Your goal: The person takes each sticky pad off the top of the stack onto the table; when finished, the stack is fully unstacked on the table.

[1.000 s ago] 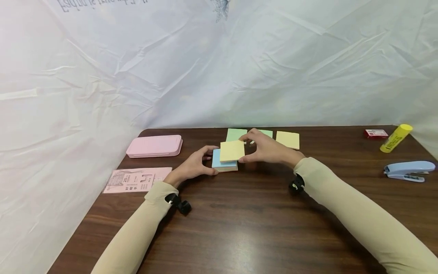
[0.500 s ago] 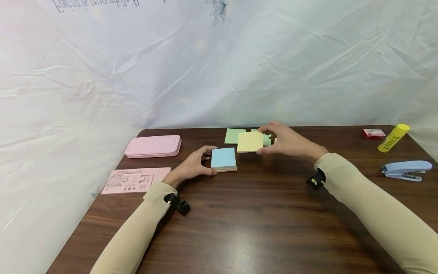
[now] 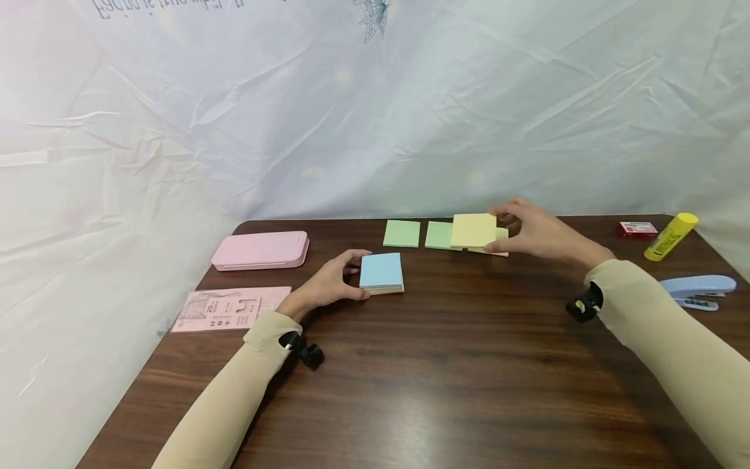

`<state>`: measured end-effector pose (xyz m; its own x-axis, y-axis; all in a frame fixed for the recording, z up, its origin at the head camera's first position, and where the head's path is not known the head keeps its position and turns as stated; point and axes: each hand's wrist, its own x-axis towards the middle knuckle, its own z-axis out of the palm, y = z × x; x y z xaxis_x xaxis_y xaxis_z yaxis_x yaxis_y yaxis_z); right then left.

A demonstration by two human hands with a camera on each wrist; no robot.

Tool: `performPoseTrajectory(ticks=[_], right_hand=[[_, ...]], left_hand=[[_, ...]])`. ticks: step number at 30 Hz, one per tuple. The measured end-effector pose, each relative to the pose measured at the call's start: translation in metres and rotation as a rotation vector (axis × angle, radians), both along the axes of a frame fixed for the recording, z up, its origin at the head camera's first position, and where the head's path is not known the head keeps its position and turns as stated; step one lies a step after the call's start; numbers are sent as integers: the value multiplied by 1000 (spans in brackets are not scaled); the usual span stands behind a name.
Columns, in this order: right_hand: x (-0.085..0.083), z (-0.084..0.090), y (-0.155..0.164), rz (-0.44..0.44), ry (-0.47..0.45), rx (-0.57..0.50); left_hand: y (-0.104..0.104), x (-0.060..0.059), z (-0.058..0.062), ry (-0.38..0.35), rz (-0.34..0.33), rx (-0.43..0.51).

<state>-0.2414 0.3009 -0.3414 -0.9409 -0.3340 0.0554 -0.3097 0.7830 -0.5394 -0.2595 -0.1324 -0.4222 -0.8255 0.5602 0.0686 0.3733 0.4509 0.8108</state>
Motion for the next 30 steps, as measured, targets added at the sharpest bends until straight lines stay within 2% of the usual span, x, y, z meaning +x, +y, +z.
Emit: performPoseTrajectory(ticks=[9, 20, 30], right_hand=[[-1, -1, 42, -61, -13, 33], [-7, -17, 91, -105, 8, 133], [-10, -23, 104, -116, -41, 121]], left_hand=[[1, -1, 1, -1, 1, -5], [-3, -3, -3, 0, -15, -7], [-8, -1, 0, -2, 8, 3]])
